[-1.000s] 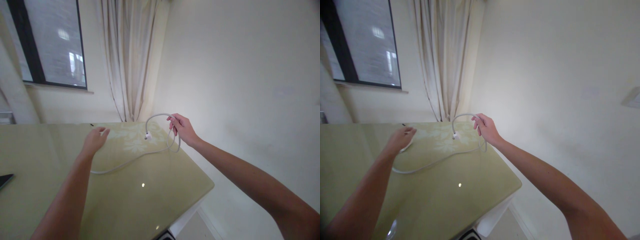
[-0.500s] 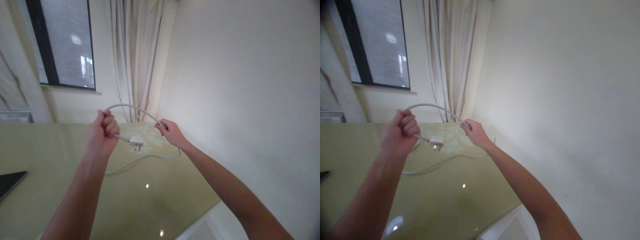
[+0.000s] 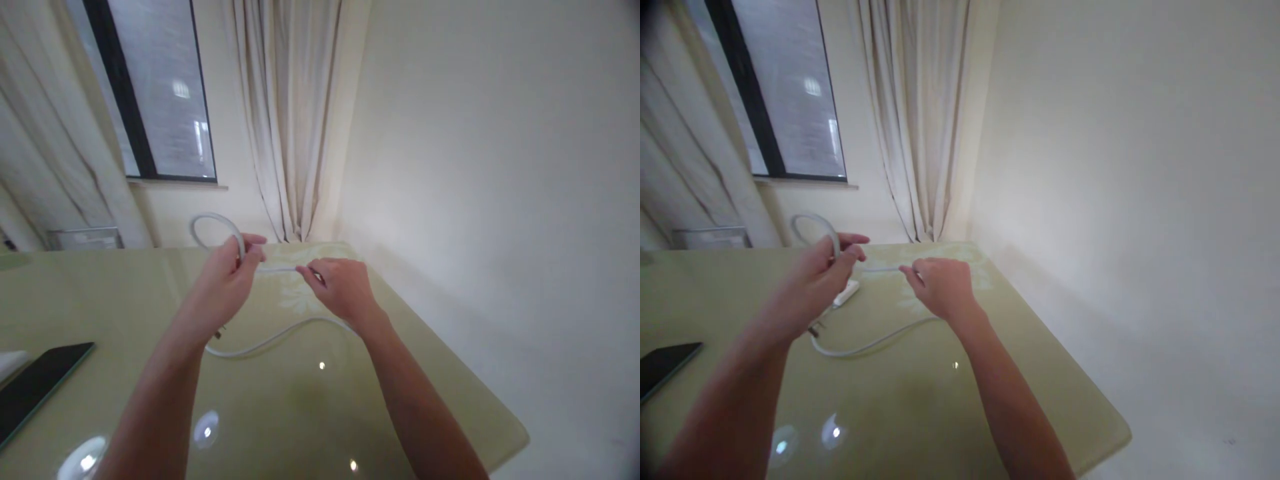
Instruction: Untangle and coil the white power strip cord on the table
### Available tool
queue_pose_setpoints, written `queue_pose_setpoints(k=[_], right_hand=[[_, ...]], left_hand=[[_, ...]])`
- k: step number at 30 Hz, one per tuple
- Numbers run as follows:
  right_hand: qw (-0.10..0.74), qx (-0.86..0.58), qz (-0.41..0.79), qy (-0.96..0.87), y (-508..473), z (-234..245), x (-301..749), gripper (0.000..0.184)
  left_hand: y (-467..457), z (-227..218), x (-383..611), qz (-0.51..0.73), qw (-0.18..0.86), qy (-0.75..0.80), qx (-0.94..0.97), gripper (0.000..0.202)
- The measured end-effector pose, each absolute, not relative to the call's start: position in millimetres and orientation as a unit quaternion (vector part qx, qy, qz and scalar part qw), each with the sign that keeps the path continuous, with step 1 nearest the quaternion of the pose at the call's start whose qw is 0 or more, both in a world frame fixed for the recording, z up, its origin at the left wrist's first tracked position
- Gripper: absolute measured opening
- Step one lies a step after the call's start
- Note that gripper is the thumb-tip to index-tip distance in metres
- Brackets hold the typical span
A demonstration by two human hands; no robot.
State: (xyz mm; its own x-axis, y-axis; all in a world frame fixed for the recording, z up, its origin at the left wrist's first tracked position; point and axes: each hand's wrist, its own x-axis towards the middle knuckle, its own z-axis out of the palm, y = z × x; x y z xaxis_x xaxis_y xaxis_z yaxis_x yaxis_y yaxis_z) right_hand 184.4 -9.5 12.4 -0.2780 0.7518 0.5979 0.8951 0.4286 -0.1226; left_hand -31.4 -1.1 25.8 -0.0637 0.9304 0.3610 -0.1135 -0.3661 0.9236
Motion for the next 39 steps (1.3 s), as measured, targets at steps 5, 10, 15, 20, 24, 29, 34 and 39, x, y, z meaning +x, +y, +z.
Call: queue_pose_setpoints(k=[5,10,15,20,24,29,34,39], right_hand=[[0.331,-0.452,-0.07,-0.825,-15.2,11.0,155.1,0.041],[0.37,-0.481,-0.06,-0.793,-5.9,5.6,158.7,0.037],[0.415,-0.518,-0.057,-0.746,-4.0,13.6,173.8,0.041],[0.525,-0.497,0.0,-0.69,-9.7,27.6,199.1,0.056],[0.559,-0.441,0.114,-0.693,-15.1,37.0,214.4,0.061],[0.458,-0.392,0.221,-0.767,-15.1,36.2,216.5,0.041],[0.4,-0.417,0.196,-0.792,5.8,17.1,198.4,0.014],[0.272,-0.474,0.253,-0.798,31.8,-5.4,193.2,0.014]], left_hand=[[1.7,12.3,-8.9,0.556,0.233,0.44,0.666,0.004],[1.0,-0.5,-3.1,0.428,0.307,0.405,0.747,0.028],[-9.1,-4.6,5.5,0.41,0.465,0.361,0.697,0.026],[-10.1,15.6,-7.8,0.485,0.615,0.317,0.534,0.047],[-3.2,35.0,-26.5,0.608,0.618,0.267,0.42,0.05],[1.7,44.4,-40.2,0.699,0.579,0.254,0.334,0.05],[2.5,46.2,-51.0,0.741,0.558,0.245,0.281,0.049],[10.5,39.0,-87.0,0.792,0.541,0.201,0.201,0.048]])
